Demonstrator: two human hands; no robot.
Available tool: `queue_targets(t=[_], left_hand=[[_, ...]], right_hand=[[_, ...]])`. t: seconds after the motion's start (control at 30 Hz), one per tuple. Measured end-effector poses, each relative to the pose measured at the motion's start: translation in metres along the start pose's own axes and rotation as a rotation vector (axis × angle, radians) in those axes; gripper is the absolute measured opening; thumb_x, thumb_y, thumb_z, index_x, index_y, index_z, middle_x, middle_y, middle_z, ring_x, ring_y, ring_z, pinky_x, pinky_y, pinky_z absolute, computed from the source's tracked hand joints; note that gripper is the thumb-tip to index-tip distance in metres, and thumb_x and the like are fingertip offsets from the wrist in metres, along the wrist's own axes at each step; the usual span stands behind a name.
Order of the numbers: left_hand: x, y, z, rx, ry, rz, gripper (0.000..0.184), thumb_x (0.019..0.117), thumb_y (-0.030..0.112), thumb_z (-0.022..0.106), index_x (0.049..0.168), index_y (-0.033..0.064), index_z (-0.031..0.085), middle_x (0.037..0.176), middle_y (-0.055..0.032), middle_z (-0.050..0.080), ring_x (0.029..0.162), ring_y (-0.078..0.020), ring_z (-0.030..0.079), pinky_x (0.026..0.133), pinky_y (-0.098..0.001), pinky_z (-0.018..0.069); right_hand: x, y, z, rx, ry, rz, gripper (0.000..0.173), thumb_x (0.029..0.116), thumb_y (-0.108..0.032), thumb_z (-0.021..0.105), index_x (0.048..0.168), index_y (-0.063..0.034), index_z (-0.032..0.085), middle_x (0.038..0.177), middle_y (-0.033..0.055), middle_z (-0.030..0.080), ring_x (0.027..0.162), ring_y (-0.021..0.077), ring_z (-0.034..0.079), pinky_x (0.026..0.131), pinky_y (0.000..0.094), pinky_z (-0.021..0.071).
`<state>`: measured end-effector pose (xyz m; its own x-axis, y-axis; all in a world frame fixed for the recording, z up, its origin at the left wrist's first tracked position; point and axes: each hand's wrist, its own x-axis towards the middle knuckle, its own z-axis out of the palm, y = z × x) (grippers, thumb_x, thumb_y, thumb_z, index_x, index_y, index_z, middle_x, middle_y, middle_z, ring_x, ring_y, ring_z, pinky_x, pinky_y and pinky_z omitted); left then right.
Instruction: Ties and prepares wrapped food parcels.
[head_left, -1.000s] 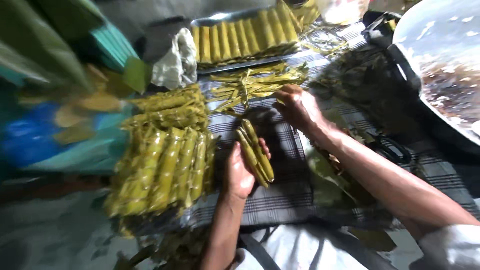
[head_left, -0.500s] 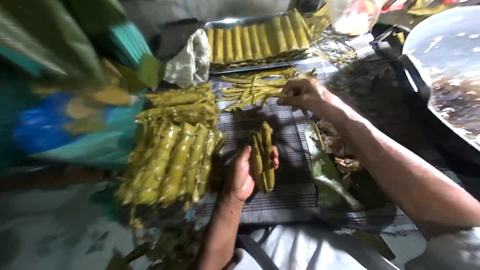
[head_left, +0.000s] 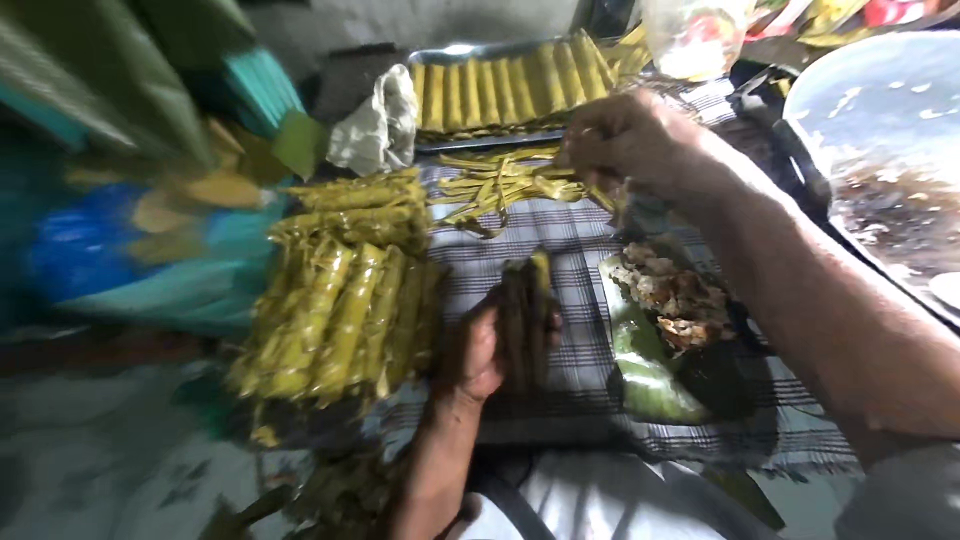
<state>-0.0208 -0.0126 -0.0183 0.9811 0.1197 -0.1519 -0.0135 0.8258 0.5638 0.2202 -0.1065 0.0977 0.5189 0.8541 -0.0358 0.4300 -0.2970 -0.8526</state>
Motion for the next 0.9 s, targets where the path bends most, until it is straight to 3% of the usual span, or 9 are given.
queue_targets(t=[0.1, 0.23, 0.33, 0.43, 0.57, 0.7, 0.77, 0.83, 0.9], left_hand=[[0.006, -0.003, 0.008, -0.031, -0.11, -0.013, 0.042, 0.1091, 0.029, 0.029, 0.113, 0.006, 0.063, 0.095, -0.0125, 0.073, 0.082, -0.021, 0.073, 0.074, -0.0323, 0.0619], [0.011, -0.009, 0.012, 0.037, -0.046, 0.005, 0.041, 0.1086, 0.037, 0.032, 0.114, 0.0136, 0.065, 0.095, -0.0075, 0.073, 0.084, -0.0181, 0.073, 0.075, -0.0322, 0.0619], [0.01, -0.011, 0.009, 0.064, -0.016, 0.004, 0.041, 0.1096, 0.033, 0.028, 0.125, 0.0182, 0.063, 0.094, -0.0071, 0.072, 0.081, -0.0168, 0.071, 0.073, -0.0319, 0.0613], [0.011, -0.005, 0.003, 0.086, -0.08, 0.006, 0.049, 0.1105, 0.031, 0.026, 0.159, 0.0349, 0.036, 0.097, -0.0084, 0.067, 0.078, -0.017, 0.066, 0.069, -0.0298, 0.0581], [0.008, 0.0, -0.002, 0.07, -0.116, 0.042, 0.05, 0.111, 0.035, 0.026, 0.161, 0.0346, 0.03, 0.088, -0.009, 0.068, 0.073, -0.0179, 0.067, 0.068, -0.0307, 0.0588], [0.005, -0.009, -0.002, 0.054, -0.238, -0.009, 0.049, 0.107, 0.045, 0.043, 0.151, 0.0247, 0.047, 0.093, -0.0072, 0.071, 0.08, -0.0173, 0.07, 0.074, -0.0302, 0.0594], [0.002, -0.019, 0.001, 0.066, -0.179, -0.042, 0.043, 0.1039, 0.047, 0.05, 0.128, 0.0149, 0.064, 0.094, -0.0078, 0.072, 0.081, -0.0175, 0.071, 0.073, -0.0311, 0.0611], [0.002, -0.026, 0.004, 0.106, -0.107, -0.073, 0.042, 0.1012, 0.049, 0.055, 0.111, 0.011, 0.069, 0.093, -0.0076, 0.073, 0.081, -0.0173, 0.072, 0.073, -0.0325, 0.0613], [0.005, -0.027, 0.004, 0.101, -0.115, -0.1, 0.041, 0.1009, 0.05, 0.054, 0.113, 0.0126, 0.069, 0.093, -0.0072, 0.072, 0.082, -0.0171, 0.071, 0.074, -0.0324, 0.0606]], right_hand=[[-0.022, 0.003, 0.029, 0.195, -0.21, -0.039, 0.013, 0.1022, -0.005, 0.054, 0.103, -0.0007, 0.066, 0.075, 0.0014, 0.065, 0.054, 0.0057, 0.057, 0.047, 0.0208, 0.0497], [-0.051, 0.013, 0.053, 0.297, -0.335, -0.068, 0.022, 0.0949, 0.002, 0.051, 0.107, -0.002, 0.068, 0.078, -0.0015, 0.068, 0.058, 0.0018, 0.06, 0.052, 0.0185, 0.0532], [-0.066, 0.019, 0.047, 0.223, -0.325, -0.062, 0.023, 0.0927, 0.001, 0.058, 0.113, -0.0043, 0.067, 0.075, -0.0012, 0.066, 0.056, 0.0032, 0.058, 0.05, 0.0169, 0.0497], [-0.081, 0.028, 0.036, 0.14, -0.268, 0.013, 0.01, 0.0965, -0.008, 0.064, 0.105, -0.0065, 0.07, 0.072, -0.001, 0.064, 0.051, 0.0037, 0.053, 0.043, 0.0169, 0.0428], [-0.098, 0.043, 0.032, 0.317, -0.184, 0.007, 0.011, 0.0958, -0.004, 0.061, 0.097, -0.0074, 0.071, 0.067, -0.0024, 0.063, 0.047, 0.0006, 0.048, 0.04, 0.0136, 0.0381], [-0.104, 0.037, 0.049, 0.389, -0.092, 0.008, 0.008, 0.093, 0.0, 0.066, 0.092, -0.0059, 0.071, 0.068, -0.0011, 0.065, 0.047, 0.0006, 0.049, 0.038, 0.0132, 0.037], [-0.102, 0.034, 0.061, 0.432, -0.091, -0.01, 0.009, 0.0924, 0.001, 0.064, 0.093, -0.0059, 0.071, 0.07, -0.0023, 0.066, 0.049, -0.0006, 0.051, 0.041, 0.0124, 0.0396], [-0.102, 0.036, 0.071, 0.426, -0.074, -0.054, 0.014, 0.0896, 0.003, 0.061, 0.096, -0.0054, 0.071, 0.069, -0.0021, 0.066, 0.051, -0.0002, 0.054, 0.043, 0.0134, 0.0443], [-0.105, 0.036, 0.073, 0.381, -0.061, -0.101, 0.02, 0.0876, 0.004, 0.059, 0.101, -0.0054, 0.071, 0.073, -0.0018, 0.067, 0.057, 0.0017, 0.06, 0.049, 0.0153, 0.0508]])
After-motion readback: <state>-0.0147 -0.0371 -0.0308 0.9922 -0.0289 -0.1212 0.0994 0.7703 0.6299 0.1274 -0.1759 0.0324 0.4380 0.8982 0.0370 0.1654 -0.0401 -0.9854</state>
